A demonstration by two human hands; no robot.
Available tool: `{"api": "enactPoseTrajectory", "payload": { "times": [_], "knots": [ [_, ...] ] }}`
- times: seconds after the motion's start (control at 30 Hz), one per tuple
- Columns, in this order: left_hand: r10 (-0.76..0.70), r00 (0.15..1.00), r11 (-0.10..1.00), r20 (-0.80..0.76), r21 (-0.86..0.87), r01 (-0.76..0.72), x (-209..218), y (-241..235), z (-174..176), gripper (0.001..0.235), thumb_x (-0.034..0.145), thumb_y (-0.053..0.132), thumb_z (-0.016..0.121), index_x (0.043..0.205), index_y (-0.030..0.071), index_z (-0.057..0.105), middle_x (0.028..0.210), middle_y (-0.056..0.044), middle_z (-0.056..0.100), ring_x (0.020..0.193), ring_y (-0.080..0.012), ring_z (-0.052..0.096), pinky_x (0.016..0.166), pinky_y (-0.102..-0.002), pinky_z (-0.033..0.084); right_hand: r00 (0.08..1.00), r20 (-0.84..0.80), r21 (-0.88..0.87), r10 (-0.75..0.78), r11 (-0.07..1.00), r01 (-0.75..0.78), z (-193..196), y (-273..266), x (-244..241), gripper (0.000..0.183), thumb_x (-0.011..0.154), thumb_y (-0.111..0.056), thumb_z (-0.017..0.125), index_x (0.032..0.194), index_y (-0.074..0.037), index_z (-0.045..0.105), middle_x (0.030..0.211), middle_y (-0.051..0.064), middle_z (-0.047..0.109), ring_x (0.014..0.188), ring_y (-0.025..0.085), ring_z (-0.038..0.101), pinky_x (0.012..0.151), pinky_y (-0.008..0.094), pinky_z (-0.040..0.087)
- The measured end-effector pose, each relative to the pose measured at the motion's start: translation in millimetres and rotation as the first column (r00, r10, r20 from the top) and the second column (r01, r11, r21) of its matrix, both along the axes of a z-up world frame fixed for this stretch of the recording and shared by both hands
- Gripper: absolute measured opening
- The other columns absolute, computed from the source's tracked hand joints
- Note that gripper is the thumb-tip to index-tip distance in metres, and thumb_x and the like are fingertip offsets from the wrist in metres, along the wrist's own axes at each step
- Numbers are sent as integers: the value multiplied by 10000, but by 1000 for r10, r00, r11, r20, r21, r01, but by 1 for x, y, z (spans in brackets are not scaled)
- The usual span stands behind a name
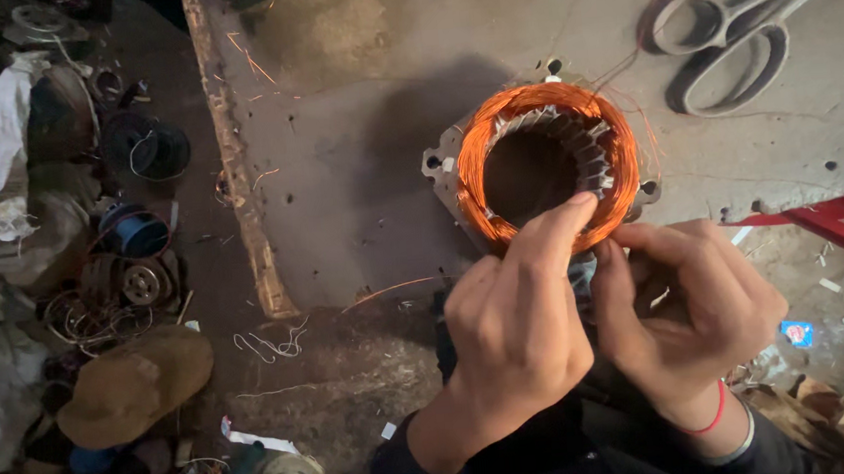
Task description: The person winds copper wire around the core of a motor stator, uses white strips of insulating material, and cuts the strips with shears.
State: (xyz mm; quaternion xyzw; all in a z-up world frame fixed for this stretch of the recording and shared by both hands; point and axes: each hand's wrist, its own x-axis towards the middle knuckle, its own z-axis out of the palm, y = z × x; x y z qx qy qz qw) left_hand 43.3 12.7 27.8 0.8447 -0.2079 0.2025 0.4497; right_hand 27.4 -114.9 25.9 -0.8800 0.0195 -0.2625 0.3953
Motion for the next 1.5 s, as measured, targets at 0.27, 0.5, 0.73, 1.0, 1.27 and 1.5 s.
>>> {"api": "enactPoseTrajectory", "payload": {
  "times": [0.27,0.5,0.73,1.0,1.27,1.5],
  "knots": [
    [-24,999,999,35,-40,26,8,1,3,308,1052,30,602,1339,-48,520,1179,-169,695,1007,-287,758,704,-324,524,995,-88,285,-50,956,73,-8,14,1,117,900,-20,738,935,11,630,752,-8,575,585,15,444,541,202,330],
    [-61,998,997,7,-54,61,6,6,-4,294,1083,27,559,1370,-25,521,1222,-151,693,1034,-260,761,721,-291,546,1000,-9,251,-22,968,24,-42,8,-1,225,963,-8,741,947,-12,517,792,-24,491,604,0,313,545,165,250],
    [-64,998,997,2,-51,64,3,8,-6,362,1024,-20,534,1386,-18,535,1179,-153,697,933,-252,752,704,-309,536,1000,5,443,21,896,-21,-38,-1,-7,120,988,15,649,1021,10,534,934,7,549,665,11,450,591,148,363],
    [-51,997,998,54,-35,53,4,9,-7,368,995,-26,535,1362,-24,541,1178,-166,694,887,-256,743,683,-313,535,999,52,136,10,991,-17,-34,-6,-7,147,957,42,714,1048,90,609,906,79,600,672,74,546,582,186,406],
    [-18,998,999,57,-28,19,3,5,-7,344,1003,-31,545,1347,-6,561,1157,-145,705,859,-243,739,686,-304,538,953,-227,522,200,851,-54,5,-21,-13,59,965,24,676,961,37,619,783,-2,593,625,8,523,570,159,412],
    [24,999,1000,31,9,-25,-5,0,-4,343,1039,35,602,1380,36,567,1149,-115,704,844,-236,723,672,-316,509,971,-57,266,234,940,-211,-12,-24,-6,123,895,79,689,983,93,603,878,49,597,688,56,551,619,190,437]
  ]
}}
